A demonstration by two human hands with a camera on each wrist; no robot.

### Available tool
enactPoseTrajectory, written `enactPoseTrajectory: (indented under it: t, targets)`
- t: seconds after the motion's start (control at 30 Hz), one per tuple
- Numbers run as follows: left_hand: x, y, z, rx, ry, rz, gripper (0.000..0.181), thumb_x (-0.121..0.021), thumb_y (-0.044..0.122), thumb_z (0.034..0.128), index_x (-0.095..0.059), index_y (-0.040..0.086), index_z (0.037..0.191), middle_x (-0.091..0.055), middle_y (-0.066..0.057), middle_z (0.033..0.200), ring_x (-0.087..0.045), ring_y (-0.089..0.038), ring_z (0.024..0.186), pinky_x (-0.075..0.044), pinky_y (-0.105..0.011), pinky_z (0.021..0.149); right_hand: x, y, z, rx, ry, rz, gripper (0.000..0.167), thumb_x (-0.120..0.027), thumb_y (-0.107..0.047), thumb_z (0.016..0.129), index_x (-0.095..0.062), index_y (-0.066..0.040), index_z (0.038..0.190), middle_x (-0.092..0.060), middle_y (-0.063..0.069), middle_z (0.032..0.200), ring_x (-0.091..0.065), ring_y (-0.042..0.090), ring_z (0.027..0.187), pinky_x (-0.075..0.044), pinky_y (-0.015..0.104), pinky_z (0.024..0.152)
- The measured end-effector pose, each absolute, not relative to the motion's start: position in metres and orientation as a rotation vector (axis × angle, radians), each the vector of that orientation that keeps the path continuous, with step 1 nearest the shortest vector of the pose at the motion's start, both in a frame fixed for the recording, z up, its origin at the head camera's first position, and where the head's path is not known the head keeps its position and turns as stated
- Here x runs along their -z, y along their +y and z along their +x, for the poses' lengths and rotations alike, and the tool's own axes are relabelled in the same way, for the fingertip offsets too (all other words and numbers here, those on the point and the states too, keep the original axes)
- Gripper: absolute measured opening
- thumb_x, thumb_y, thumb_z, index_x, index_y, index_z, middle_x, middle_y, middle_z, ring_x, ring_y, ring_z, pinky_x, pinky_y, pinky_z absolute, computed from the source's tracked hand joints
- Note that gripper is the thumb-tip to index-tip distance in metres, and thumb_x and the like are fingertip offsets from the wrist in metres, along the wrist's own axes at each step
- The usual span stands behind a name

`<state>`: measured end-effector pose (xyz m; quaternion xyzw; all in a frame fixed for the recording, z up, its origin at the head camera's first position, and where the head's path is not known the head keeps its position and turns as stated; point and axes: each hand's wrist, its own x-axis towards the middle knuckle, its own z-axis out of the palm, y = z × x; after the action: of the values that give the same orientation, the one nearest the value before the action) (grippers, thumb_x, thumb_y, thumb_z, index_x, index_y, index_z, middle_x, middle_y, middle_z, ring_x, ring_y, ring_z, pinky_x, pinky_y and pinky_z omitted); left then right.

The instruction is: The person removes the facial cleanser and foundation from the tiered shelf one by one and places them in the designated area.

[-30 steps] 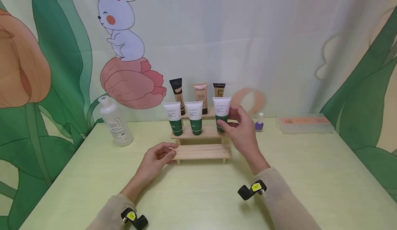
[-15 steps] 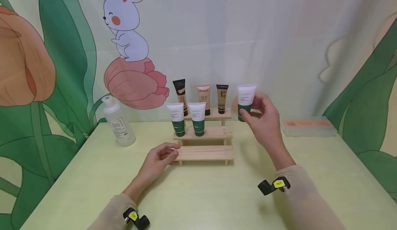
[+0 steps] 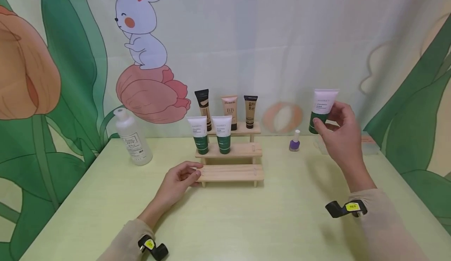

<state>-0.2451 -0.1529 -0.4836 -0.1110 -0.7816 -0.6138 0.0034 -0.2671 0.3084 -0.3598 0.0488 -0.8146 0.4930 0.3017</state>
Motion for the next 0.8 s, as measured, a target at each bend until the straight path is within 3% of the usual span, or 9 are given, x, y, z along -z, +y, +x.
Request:
enactPoseTrajectory:
  t: [0.8]
  targets:
    - [0.488, -0.154, -0.248, 1.926, -2.44, -0.364, 0.023, -0.075, 0.013, 0.109, -0.078, 0.011, 0.131, -0.078, -0.013, 0.107, -0.079, -0.024, 0.092, -0.068, -0.03, 0.083, 0.394, 0.398, -0.227, -1.105, -2.176, -0.214, 0.057, -0.074, -0.009, 0.106, -0.055, -0.009, 0.159, -0.051, -0.033, 0.12, -0.053, -0.011, 0.108, -0.042, 0.003, 0.088]
